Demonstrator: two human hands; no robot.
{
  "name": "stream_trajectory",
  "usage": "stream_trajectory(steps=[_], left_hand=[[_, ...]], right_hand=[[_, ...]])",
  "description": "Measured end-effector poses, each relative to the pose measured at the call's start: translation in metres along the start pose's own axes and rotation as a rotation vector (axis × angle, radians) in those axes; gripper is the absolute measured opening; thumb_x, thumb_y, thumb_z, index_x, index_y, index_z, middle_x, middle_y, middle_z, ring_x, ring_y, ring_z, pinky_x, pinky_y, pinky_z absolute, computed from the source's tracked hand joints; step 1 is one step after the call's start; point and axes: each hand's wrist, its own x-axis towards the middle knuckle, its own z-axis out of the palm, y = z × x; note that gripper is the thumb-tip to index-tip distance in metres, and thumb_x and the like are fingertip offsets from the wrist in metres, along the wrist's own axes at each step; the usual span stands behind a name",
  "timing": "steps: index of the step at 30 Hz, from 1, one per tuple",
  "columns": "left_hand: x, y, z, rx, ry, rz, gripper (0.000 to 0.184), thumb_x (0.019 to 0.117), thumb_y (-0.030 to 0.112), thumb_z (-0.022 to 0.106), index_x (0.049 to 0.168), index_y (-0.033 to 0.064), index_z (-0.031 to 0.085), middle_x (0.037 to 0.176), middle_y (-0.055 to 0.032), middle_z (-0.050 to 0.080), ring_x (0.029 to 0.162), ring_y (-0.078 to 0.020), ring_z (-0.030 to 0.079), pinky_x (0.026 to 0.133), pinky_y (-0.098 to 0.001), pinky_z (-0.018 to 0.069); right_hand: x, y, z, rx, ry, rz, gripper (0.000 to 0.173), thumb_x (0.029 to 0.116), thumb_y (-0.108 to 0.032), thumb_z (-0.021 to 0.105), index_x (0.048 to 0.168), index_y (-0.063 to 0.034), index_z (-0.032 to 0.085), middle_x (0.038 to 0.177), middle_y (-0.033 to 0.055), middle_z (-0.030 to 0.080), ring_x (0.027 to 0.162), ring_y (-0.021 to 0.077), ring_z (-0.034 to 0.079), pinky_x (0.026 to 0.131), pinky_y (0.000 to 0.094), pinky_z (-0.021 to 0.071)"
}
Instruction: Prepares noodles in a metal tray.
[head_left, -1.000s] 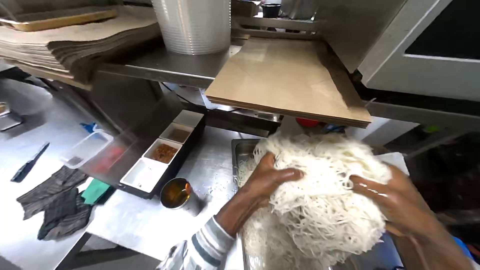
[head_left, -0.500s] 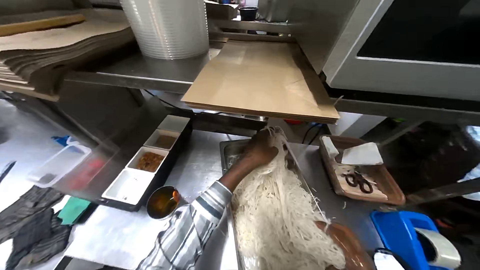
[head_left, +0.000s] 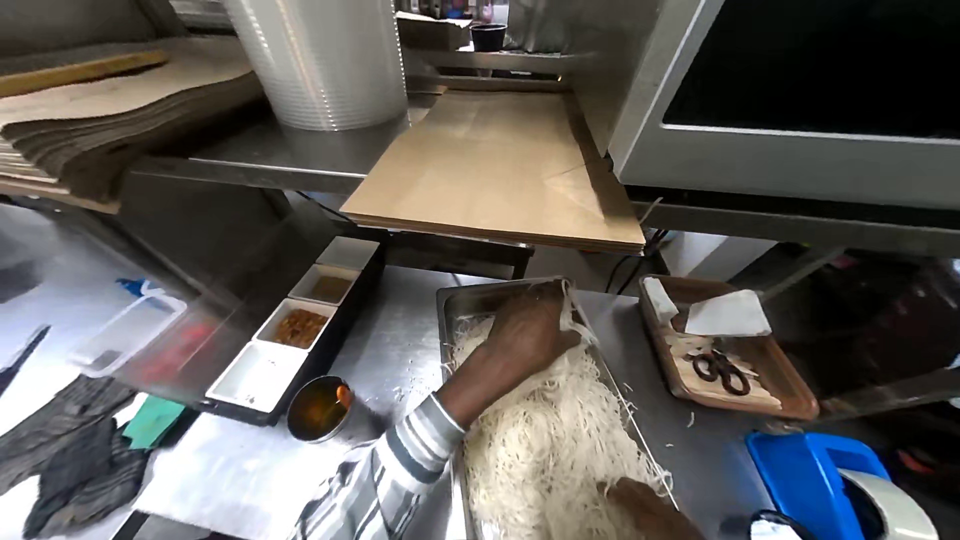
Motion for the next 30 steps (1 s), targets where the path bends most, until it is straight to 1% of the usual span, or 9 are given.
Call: stream_trajectory(steps=[5,8,10,13,18,22,25,29,30], left_hand=[[-0.01,-0.006,-0.003,-0.626,-0.172,0.028,0.059,0.0938,0.02,0.075,0.146,0.0082,0.051,0.136,-0.0157,0.061,0.118,-0.0237,0.063,0.101,-0.0446,0.053],[-0.02,-0.016,0.009,-0.818,-0.31,-0.009,0.064,0.0952,0.007,0.065,0.155,0.0146,0.042,0.141,-0.0167,0.056,0.108,-0.0222,0.064,0.088,-0.0392,0.0564],[-0.022,-0.028,0.019,-0.801,-0.296,-0.082,0.068,0.0927,0.0,0.067,0.154,0.018,0.044,0.136,-0.0162,0.057,0.099,-0.0214,0.065,0.081,-0.037,0.0567],[-0.031,-0.049,0.023,-0.76,-0.212,-0.175,0.06,0.0923,0.006,0.071,0.148,0.0171,0.05,0.122,-0.012,0.061,0.081,-0.0159,0.063,0.066,-0.0307,0.0548],[-0.038,-0.073,0.021,-0.488,0.038,-0.234,0.047,0.096,0.011,0.065,0.143,0.0127,0.059,0.129,-0.0166,0.066,0.113,-0.0287,0.067,0.098,-0.05,0.054],[-0.038,-0.059,0.014,-0.441,0.083,-0.212,0.042,0.0985,0.016,0.062,0.14,0.0145,0.061,0.124,-0.0141,0.068,0.107,-0.0265,0.068,0.094,-0.0484,0.0548],[-0.037,-0.037,0.007,-0.352,0.09,-0.086,0.042,0.099,0.007,0.059,0.14,0.0159,0.062,0.124,-0.011,0.07,0.108,-0.025,0.068,0.095,-0.0498,0.0556],[-0.032,-0.011,-0.011,-0.342,0.173,0.1,0.04,0.0962,-0.001,0.057,0.133,0.0123,0.066,0.12,-0.009,0.069,0.104,-0.0203,0.067,0.093,-0.0417,0.0557],[-0.031,-0.009,-0.011,-0.374,0.189,0.107,0.04,0.0953,-0.002,0.059,0.133,0.0108,0.066,0.12,-0.0098,0.07,0.103,-0.0205,0.067,0.093,-0.0416,0.0558]], right_hand=[[0.066,-0.005,-0.018,0.636,0.355,0.009,0.053,0.1018,-0.032,0.061,0.139,0.0047,0.055,0.121,0.017,0.069,0.101,0.0243,0.072,0.085,0.0435,0.0627],[0.107,-0.012,-0.011,0.966,0.394,0.07,0.061,0.0967,-0.031,0.066,0.145,0.0009,0.049,0.127,0.0155,0.065,0.106,0.0181,0.068,0.085,0.0373,0.0605],[0.119,-0.014,-0.008,0.836,0.407,0.084,0.058,0.0903,-0.021,0.075,0.139,0.0047,0.056,0.132,0.0195,0.064,0.119,0.0194,0.064,0.102,0.0375,0.0534],[0.121,-0.009,-0.016,0.586,0.538,-0.004,0.034,0.0864,-0.004,0.071,0.118,0.0088,0.069,0.11,0.0217,0.071,0.101,0.0235,0.069,0.092,0.0421,0.0558],[0.119,-0.012,-0.052,0.24,0.484,-0.151,0.028,0.0977,-0.01,0.06,0.117,0.007,0.069,0.109,0.025,0.071,0.103,0.0361,0.07,0.093,0.0558,0.0543],[0.134,-0.018,-0.082,0.138,0.568,-0.187,0.026,0.0949,-0.006,0.061,0.118,0.0027,0.07,0.109,0.0247,0.068,0.093,0.0375,0.069,0.081,0.0603,0.0571],[0.143,-0.029,-0.091,0.062,0.356,-0.16,0.026,0.0953,-0.005,0.064,0.12,0.0013,0.07,0.112,0.0246,0.069,0.101,0.0395,0.069,0.09,0.0624,0.054],[0.142,-0.034,-0.089,0.138,0.537,-0.221,0.019,0.092,-0.001,0.059,0.101,-0.005,0.075,0.09,0.0135,0.071,0.071,0.0279,0.069,0.064,0.0534,0.0592],[0.14,-0.033,-0.086,0.136,0.465,-0.198,0.02,0.0932,-0.001,0.059,0.104,-0.0041,0.075,0.092,0.0153,0.071,0.074,0.0305,0.069,0.068,0.0554,0.0586]])
